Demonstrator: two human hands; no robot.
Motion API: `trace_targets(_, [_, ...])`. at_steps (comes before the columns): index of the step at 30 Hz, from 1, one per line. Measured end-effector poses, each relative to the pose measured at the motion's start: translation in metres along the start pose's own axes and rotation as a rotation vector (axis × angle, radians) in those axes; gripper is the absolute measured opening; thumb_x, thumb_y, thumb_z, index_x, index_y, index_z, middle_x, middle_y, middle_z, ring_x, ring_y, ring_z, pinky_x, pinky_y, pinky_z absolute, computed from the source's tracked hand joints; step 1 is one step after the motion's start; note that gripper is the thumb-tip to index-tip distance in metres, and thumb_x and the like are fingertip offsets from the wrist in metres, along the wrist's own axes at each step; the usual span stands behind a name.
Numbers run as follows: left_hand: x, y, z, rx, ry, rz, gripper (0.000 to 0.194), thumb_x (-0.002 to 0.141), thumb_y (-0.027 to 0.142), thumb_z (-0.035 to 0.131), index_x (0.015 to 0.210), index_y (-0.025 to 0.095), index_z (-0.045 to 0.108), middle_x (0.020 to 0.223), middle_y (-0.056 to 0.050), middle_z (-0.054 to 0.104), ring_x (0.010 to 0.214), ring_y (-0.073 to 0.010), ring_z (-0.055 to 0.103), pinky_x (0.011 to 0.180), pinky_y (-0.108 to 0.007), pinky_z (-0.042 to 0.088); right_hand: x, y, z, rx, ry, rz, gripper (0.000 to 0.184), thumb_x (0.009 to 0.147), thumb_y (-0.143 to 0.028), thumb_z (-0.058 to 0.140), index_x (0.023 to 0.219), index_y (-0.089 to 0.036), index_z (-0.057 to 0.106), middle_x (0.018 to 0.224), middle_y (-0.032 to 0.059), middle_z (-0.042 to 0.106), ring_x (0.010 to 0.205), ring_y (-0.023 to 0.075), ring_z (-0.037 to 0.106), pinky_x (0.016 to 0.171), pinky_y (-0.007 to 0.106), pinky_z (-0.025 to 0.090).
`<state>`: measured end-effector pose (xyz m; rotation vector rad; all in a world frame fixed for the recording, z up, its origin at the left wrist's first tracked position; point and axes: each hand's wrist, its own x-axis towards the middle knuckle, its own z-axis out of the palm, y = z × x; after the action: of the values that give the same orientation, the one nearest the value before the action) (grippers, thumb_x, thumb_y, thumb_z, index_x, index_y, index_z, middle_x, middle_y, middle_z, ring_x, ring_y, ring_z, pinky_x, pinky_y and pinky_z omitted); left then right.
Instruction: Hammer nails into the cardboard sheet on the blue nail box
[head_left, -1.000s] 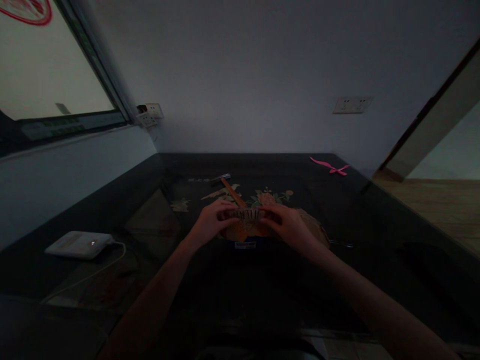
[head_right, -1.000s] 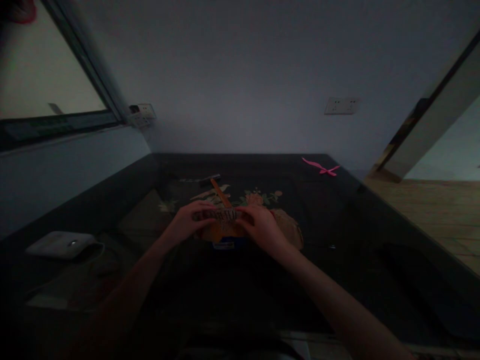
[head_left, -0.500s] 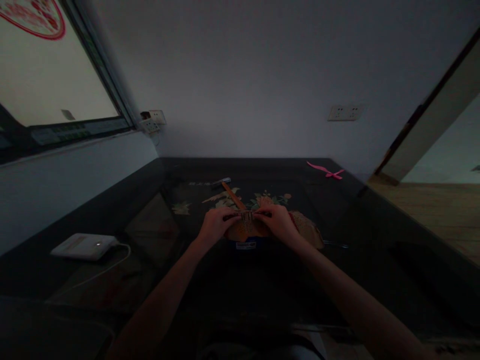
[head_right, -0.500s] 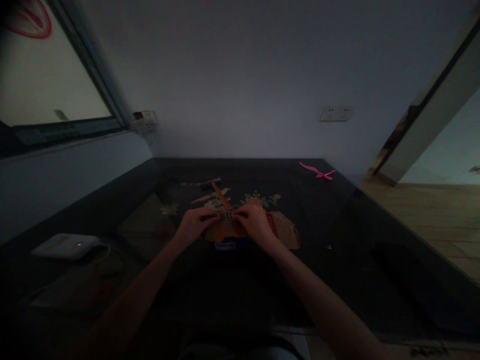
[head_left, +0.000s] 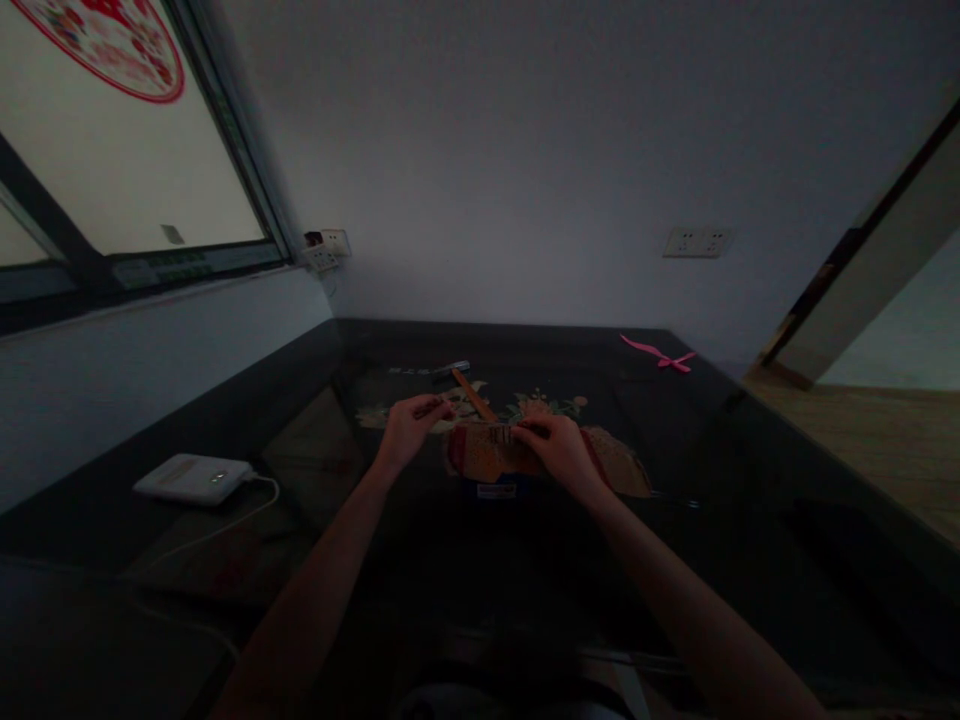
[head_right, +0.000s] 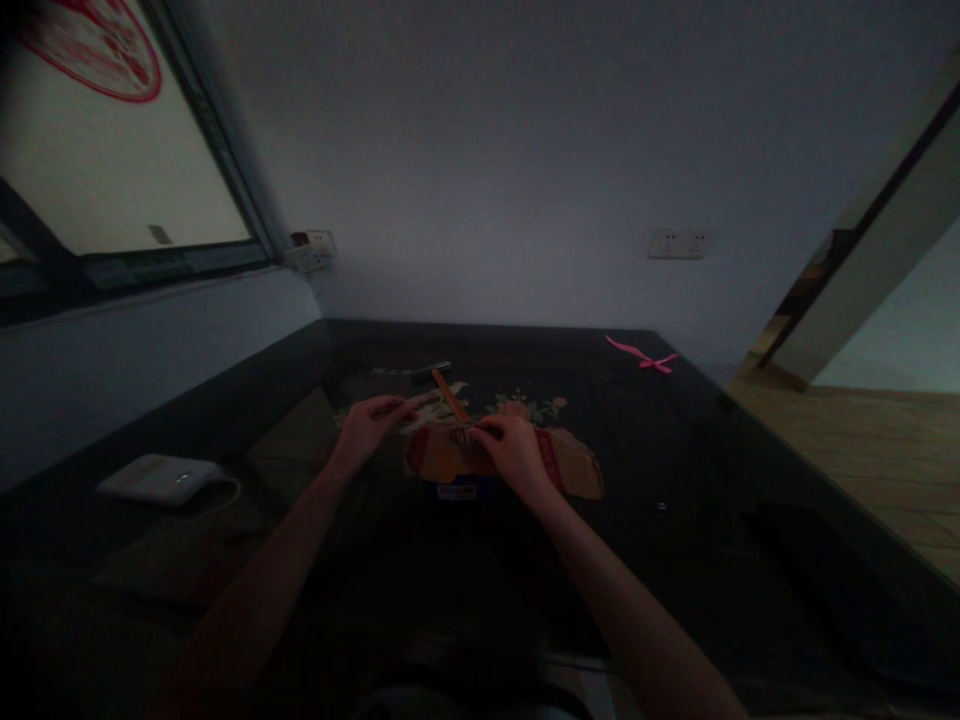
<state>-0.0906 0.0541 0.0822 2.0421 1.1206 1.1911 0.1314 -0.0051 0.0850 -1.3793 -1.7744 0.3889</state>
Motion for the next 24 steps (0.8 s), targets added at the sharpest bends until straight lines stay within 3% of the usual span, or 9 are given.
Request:
trace_targets(3, [-0.002, -0.023, -0.027, 0.106, 0.094, -0.038, 0.033, 0.08, 0.044, 0.051, 0.077, 0.015, 0.066, 0.078, -0.005, 0.071, 0.075, -0.0185, 0.065, 0.069, -0.026, 0.048, -0.004, -0.005, -0.004, 0.009, -0.011, -0.022, 0.019, 0.081, -0.023, 0.054, 0.075, -0.014, 0.07, 0.074, 0.0062, 0.073, 0.068, 0.0191, 0.066, 0.06, 0.026, 0.047])
trace_targets(5, [-0.012, -0.044, -0.045, 0.312, 0.091, -0.055, 0.03, 0.08, 0.043, 0.051, 0.078, 0.018, 0.068, 0.083, -0.005, 0.071, 0.079, -0.0197, 0.065, 0.071, -0.026, 0.048, -0.013, -0.015, -0.008, 0.012, -0.038, -0.059, 0.019, 0.083, -0.024, 0.052, 0.08, -0.014, 0.069, 0.076, 0.006, 0.073, 0.069, 0.0179, 0.067, 0.06, 0.025, 0.048])
trace_targets(9, [-0.043, -0.083, -0.069, 0.644, -0.099, -0.023, 0.023, 0.082, 0.033, 0.049, 0.089, 0.022, 0.069, 0.095, -0.005, 0.07, 0.086, -0.0214, 0.064, 0.076, -0.03, 0.047, -0.043, -0.049, -0.002, -0.025, -0.154, -0.214, 0.017, 0.085, -0.022, 0.052, 0.089, -0.017, 0.068, 0.084, 0.0042, 0.072, 0.077, 0.0147, 0.066, 0.069, 0.023, 0.049])
trace_targets(12, [-0.056, -0.101, -0.073, 0.71, -0.216, 0.099, 0.024, 0.084, 0.031, 0.047, 0.091, 0.023, 0.069, 0.097, -0.006, 0.069, 0.092, -0.0209, 0.061, 0.084, -0.033, 0.044, -0.061, -0.071, 0.027, -0.106, -0.321, -0.381, 0.012, 0.082, -0.019, 0.058, 0.088, -0.021, 0.068, 0.087, 0.0009, 0.071, 0.081, 0.0132, 0.063, 0.073, 0.022, 0.047])
trace_targets(16, [-0.058, -0.116, -0.07, 0.669, -0.277, 0.211, 0.025, 0.085, 0.027, 0.046, 0.099, 0.025, 0.067, 0.106, -0.007, 0.064, 0.1, -0.02, 0.056, 0.088, -0.035, 0.042, -0.055, -0.076, 0.085, -0.296, -0.453, -0.49, 0.015, 0.084, -0.013, 0.052, 0.088, -0.018, 0.066, 0.085, 0.0065, 0.069, 0.085, 0.0192, 0.06, 0.067, 0.028, 0.048])
trace_targets(20, [-0.057, -0.127, -0.068, 0.542, -0.293, 0.197, 0.027, 0.085, 0.024, 0.046, 0.103, 0.025, 0.065, 0.109, -0.006, 0.061, 0.103, -0.0182, 0.054, 0.09, -0.035, 0.042, -0.028, -0.064, 0.13, -0.457, -0.496, -0.481, 0.015, 0.087, -0.014, 0.049, 0.091, -0.014, 0.063, 0.094, 0.0077, 0.065, 0.093, 0.0207, 0.058, 0.07, 0.034, 0.05])
trace_targets(24, [-0.059, -0.132, -0.07, 0.462, -0.292, 0.146, 0.028, 0.083, 0.023, 0.047, 0.106, 0.024, 0.063, 0.108, -0.006, 0.061, 0.101, -0.0176, 0.054, 0.091, -0.035, 0.043, -0.009, -0.057, 0.154, -0.527, -0.506, -0.484, 0.024, 0.087, -0.026, 0.053, 0.108, -0.016, 0.056, 0.109, 0.0064, 0.059, 0.091, 0.0186, 0.059, 0.076, 0.039, 0.05])
